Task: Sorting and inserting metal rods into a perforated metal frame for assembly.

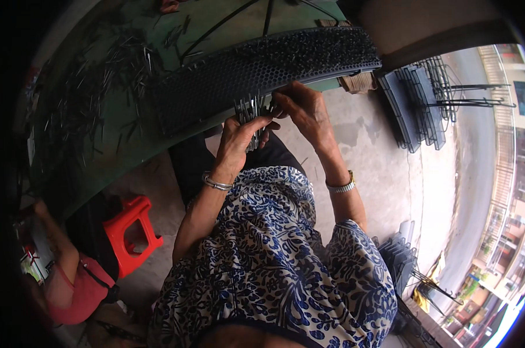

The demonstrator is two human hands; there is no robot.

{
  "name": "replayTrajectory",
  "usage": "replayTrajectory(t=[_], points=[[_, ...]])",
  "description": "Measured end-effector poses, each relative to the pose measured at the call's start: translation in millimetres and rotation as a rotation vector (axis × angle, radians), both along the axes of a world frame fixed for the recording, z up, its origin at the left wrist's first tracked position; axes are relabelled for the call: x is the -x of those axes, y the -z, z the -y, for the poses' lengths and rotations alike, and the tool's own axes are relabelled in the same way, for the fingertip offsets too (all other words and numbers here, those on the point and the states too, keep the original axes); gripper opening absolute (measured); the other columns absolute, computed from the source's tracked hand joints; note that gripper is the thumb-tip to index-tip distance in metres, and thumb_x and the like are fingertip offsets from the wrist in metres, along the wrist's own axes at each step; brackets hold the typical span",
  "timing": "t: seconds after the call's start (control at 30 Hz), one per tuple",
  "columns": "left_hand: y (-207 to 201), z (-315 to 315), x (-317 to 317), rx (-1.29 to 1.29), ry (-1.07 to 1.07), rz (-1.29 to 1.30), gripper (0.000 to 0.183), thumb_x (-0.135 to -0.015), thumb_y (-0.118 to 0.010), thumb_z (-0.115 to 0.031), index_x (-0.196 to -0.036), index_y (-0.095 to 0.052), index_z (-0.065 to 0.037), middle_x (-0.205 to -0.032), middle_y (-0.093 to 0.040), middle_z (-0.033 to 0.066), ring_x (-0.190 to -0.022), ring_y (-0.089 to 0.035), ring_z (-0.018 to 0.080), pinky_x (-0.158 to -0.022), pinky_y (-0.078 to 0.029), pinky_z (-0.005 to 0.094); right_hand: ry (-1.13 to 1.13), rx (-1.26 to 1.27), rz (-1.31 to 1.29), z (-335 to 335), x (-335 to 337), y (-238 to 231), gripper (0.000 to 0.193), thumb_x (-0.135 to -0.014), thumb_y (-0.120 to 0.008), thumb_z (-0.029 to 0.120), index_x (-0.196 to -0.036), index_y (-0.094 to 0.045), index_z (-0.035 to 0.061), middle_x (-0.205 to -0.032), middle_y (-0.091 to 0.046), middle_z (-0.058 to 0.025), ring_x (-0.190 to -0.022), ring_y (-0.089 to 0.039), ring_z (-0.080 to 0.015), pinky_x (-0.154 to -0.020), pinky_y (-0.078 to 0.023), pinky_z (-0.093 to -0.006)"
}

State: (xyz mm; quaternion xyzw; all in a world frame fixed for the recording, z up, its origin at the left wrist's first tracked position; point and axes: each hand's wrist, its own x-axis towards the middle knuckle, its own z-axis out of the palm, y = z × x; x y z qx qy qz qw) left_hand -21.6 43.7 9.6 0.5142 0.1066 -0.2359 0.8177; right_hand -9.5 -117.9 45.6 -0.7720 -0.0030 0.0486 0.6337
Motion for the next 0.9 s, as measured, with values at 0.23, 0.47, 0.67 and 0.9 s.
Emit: replayTrajectory(t=[0.23,0.47,0.67,0.9], points=[[4.2,-0.8,-7.1,0.162,-0.044,-0.060,0.015,-0.081,-0.068,-0.009,-0.092,-0.063,0.000,-0.084,-0.070,0.0139,-0.059,-0.061,0.0119,-0.048,-0.046,0.0249,0.392,0.250,0.252,6.9,-16.6,2.5,0.011,-0.093,-0.056,0.007,-0.097,-0.061,-0.0025,-0.082,-0.070,-0.0097,-0.072,-0.068,-0.0143,-0.063,-0.052,-0.0237],[5.1,4.2,-11.5,0.305,-0.013,-0.132,0.013,-0.084,-0.064,-0.008,-0.093,-0.062,0.002,-0.091,-0.068,0.0202,-0.062,-0.060,0.0129,-0.052,-0.050,0.0258,0.450,0.531,0.570,24.3,-49.7,34.1,0.007,-0.089,-0.057,0.002,-0.096,-0.059,0.0015,-0.077,-0.067,-0.0104,-0.065,-0.064,-0.0154,-0.056,-0.048,-0.0271],[-0.6,3.8,-7.7,0.368,-0.015,-0.239,0.022,-0.089,-0.061,-0.014,-0.106,-0.062,-0.001,-0.091,-0.067,0.0126,-0.072,-0.061,0.0141,-0.062,-0.057,0.0301,0.420,0.492,0.504,21.4,-51.6,34.6,0.008,-0.091,-0.057,0.005,-0.097,-0.062,0.0023,-0.075,-0.067,-0.0076,-0.068,-0.066,-0.0127,-0.061,-0.050,-0.0249],[3.2,3.8,-8.5,0.344,0.018,-0.217,0.020,-0.089,-0.062,-0.015,-0.106,-0.062,-0.003,-0.086,-0.065,0.0086,-0.075,-0.062,0.0152,-0.062,-0.056,0.0303,0.372,0.469,0.548,24.3,-52.2,38.9,0.008,-0.090,-0.058,0.003,-0.097,-0.062,0.0015,-0.075,-0.067,-0.0055,-0.068,-0.065,-0.0120,-0.062,-0.049,-0.0247]])
